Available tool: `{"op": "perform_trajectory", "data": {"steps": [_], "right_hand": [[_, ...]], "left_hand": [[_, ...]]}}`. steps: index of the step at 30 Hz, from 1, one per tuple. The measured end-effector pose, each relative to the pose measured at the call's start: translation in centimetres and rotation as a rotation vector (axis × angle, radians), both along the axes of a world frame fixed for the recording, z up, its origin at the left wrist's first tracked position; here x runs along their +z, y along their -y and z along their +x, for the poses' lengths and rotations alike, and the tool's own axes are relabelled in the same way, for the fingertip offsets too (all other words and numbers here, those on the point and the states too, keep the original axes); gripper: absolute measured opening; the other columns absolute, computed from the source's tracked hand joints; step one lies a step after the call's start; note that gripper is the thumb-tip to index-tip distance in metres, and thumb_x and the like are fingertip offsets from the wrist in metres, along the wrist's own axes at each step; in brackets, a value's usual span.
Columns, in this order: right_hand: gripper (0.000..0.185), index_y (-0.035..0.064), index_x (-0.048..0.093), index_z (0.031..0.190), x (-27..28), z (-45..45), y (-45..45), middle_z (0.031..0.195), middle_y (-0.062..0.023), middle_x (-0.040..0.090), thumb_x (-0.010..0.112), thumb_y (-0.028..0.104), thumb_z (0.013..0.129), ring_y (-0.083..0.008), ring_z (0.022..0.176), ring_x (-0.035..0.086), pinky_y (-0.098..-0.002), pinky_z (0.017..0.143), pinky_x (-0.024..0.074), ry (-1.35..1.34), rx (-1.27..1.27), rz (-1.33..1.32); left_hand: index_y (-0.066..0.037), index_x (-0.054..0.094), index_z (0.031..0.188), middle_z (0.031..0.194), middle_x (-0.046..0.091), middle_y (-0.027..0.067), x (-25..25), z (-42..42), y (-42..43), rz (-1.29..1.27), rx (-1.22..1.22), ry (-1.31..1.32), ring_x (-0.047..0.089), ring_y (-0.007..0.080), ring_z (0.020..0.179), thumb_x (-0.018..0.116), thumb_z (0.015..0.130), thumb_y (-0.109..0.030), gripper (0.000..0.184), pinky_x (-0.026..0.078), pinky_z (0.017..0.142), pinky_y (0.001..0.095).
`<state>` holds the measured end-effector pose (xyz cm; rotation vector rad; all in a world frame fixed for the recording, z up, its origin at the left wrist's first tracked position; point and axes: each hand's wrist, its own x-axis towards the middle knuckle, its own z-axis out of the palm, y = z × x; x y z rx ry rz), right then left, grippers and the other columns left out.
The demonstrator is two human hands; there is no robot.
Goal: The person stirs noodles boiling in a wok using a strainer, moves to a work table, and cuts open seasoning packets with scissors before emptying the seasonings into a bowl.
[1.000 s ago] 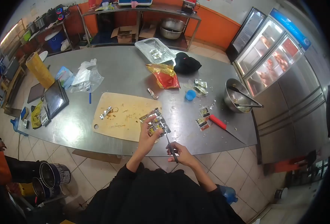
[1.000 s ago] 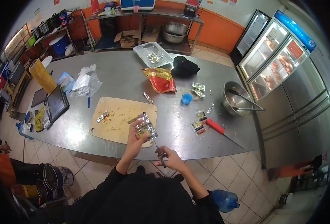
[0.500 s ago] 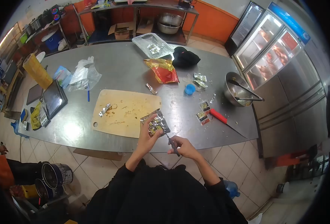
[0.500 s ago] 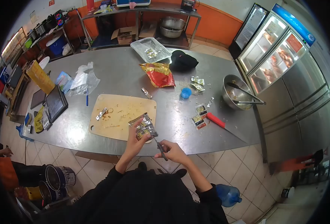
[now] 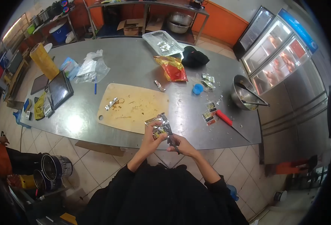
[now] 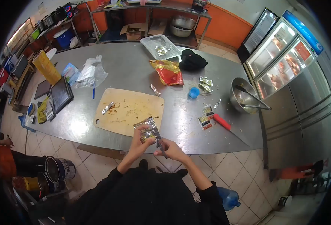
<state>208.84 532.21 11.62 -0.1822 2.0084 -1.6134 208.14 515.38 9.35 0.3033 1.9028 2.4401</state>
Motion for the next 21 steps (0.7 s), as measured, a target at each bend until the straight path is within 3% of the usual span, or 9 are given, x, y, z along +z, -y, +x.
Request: {"op": "perform_trajectory", "data": {"steps": [2,4,8,10,13,17,19,20,21], "right_hand": [[0.042,0.0049,0.052,0.082,-0.6,-0.2,0.8,0.051,0.0059,0.036,0.073,0.033,0.059,-0.0036,0.048,0.032,-0.0194,0.043,0.0245,-0.005,0.028,-0.021],[0.044,0.0044,0.053,0.085,-1.3,-0.5,1.7,0.052,0.0064,0.036,0.072,0.033,0.06,-0.0036,0.049,0.032,-0.0193,0.044,0.0239,0.047,0.1,0.049],[0.043,0.0034,0.053,0.088,-0.4,-0.6,5.2,0.058,0.0057,0.043,0.072,0.031,0.061,-0.0037,0.054,0.038,-0.0183,0.048,0.0291,0.028,0.213,0.006],[0.039,0.0031,0.053,0.091,1.4,-0.7,7.5,0.069,0.003,0.051,0.07,0.027,0.065,-0.0045,0.063,0.045,-0.0183,0.055,0.0353,0.141,0.258,-0.157],[0.037,0.003,0.053,0.092,0.2,-1.0,10.0,0.079,-0.0006,0.055,0.069,0.024,0.066,-0.0056,0.072,0.048,-0.0195,0.061,0.0387,0.236,0.379,-0.106],[0.036,0.0029,0.053,0.092,-2.8,-0.6,14.1,0.077,-0.0012,0.054,0.067,0.026,0.068,-0.0059,0.07,0.048,-0.0189,0.059,0.0379,0.247,0.577,-0.059],[0.036,0.0053,0.051,0.086,-4.0,0.1,16.8,0.062,0.0043,0.045,0.066,0.033,0.068,-0.0043,0.051,0.038,-0.0177,0.045,0.0285,0.246,0.655,-0.011],[0.036,0.0053,0.051,0.086,-4.8,0.4,18.0,0.062,0.0043,0.045,0.066,0.033,0.068,-0.0043,0.051,0.038,-0.0177,0.045,0.0285,0.252,0.704,0.005],[0.034,0.0062,0.051,0.084,-5.8,0.8,19.1,0.061,0.0043,0.044,0.065,0.033,0.068,-0.0044,0.051,0.037,-0.0177,0.045,0.0284,0.301,0.727,0.029]], "left_hand": [[-0.005,0.033,0.111,0.102,0.038,0.0077,-0.2,0.5,0.8,-0.095,0.059,-0.051,0.048,0.0106,0.082,0.057,0.073,-0.003,0.044,0.042,0.068,0.02],[-0.005,0.031,0.113,0.105,0.036,0.0088,0.1,1.4,2.1,0.031,0.054,0.116,0.046,0.0113,0.087,0.058,0.073,-0.005,0.048,0.042,0.07,0.0208],[-0.004,0.026,0.12,0.109,0.033,0.01,0.4,3.4,4.5,0.118,0.105,0.212,0.042,0.014,0.094,0.058,0.072,-0.004,0.058,0.041,0.074,0.0228],[-0.005,0.016,0.127,0.112,0.032,0.0117,-1.4,4.2,5.5,-0.108,0.311,-0.042,0.039,0.0168,0.1,0.057,0.071,-0.002,0.069,0.039,0.078,0.0248],[-0.006,0.009,0.13,0.115,0.03,0.0127,-1.7,5.8,7.6,0.004,0.446,0.026,0.039,0.0186,0.102,0.057,0.071,-0.001,0.076,0.037,0.081,0.026],[-0.008,0.008,0.13,0.117,0.029,0.0128,-2.7,9.1,9.9,0.012,0.629,0.085,0.038,0.0179,0.103,0.057,0.07,-0.001,0.078,0.037,0.082,0.026],[-0.009,0.006,0.131,0.118,0.028,0.0122,-4.5,10.8,10.7,-0.32,0.792,0.056,0.038,0.0175,0.103,0.056,0.07,0.001,0.079,0.037,0.082,0.0264],[-0.009,0.006,0.131,0.118,0.028,0.0122,-5.2,11.7,11.4,-0.31,0.841,0.069,0.038,0.0175,0.103,0.056,0.07,0.001,0.079,0.037,0.082,0.0264],[-0.009,0.006,0.131,0.119,0.027,0.0123,-5.9,12.7,12.1,-0.087,0.841,0.111,0.038,0.0182,0.103,0.056,0.07,0.001,0.08,0.037,0.082,0.0265]]}}
